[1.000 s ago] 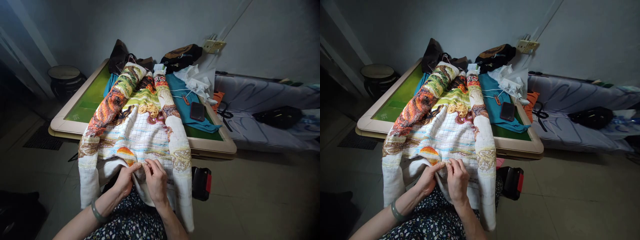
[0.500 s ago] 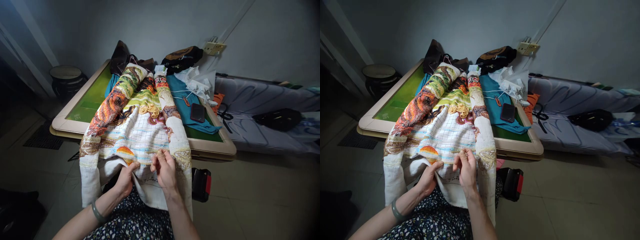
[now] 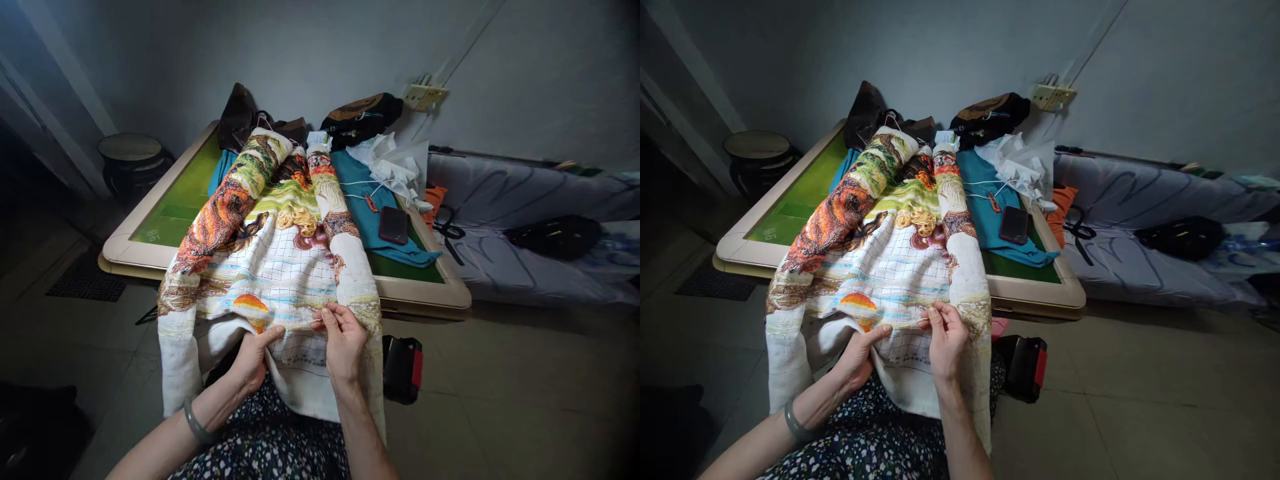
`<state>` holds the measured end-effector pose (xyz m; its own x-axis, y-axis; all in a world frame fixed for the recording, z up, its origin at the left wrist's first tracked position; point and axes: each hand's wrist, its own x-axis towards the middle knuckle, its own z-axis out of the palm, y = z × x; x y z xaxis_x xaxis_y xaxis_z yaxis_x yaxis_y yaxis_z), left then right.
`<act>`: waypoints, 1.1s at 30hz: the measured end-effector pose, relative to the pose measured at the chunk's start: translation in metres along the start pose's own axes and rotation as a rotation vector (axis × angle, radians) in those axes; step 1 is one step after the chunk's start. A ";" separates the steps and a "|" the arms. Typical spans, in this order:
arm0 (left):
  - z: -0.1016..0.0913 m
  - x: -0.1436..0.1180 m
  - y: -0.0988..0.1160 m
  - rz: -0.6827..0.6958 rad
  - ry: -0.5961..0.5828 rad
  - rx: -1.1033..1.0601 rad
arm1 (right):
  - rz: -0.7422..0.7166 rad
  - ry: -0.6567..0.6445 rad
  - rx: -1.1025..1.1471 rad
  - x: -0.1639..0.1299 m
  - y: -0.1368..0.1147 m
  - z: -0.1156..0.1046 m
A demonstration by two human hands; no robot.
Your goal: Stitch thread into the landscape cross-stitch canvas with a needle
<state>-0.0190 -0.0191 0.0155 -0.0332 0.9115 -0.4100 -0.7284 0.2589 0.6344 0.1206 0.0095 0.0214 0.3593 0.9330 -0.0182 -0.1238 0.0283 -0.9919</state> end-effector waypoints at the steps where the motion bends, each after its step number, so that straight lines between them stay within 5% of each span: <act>1: 0.000 0.000 0.000 0.003 -0.003 0.003 | -0.007 0.019 0.002 0.000 0.001 -0.001; 10: -0.005 0.001 -0.004 -0.004 -0.044 0.008 | 0.122 0.015 0.184 0.005 -0.001 0.003; 18: -0.005 0.002 -0.003 0.009 -0.031 0.021 | 0.051 -0.228 -0.033 -0.012 -0.011 -0.006; 33: 0.001 0.000 -0.004 0.031 0.032 0.038 | 0.005 -0.005 -0.093 -0.006 -0.001 -0.014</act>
<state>-0.0156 -0.0197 0.0136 -0.0779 0.9088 -0.4098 -0.7004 0.2426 0.6712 0.1310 -0.0014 0.0207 0.3545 0.9348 -0.0231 -0.0395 -0.0098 -0.9992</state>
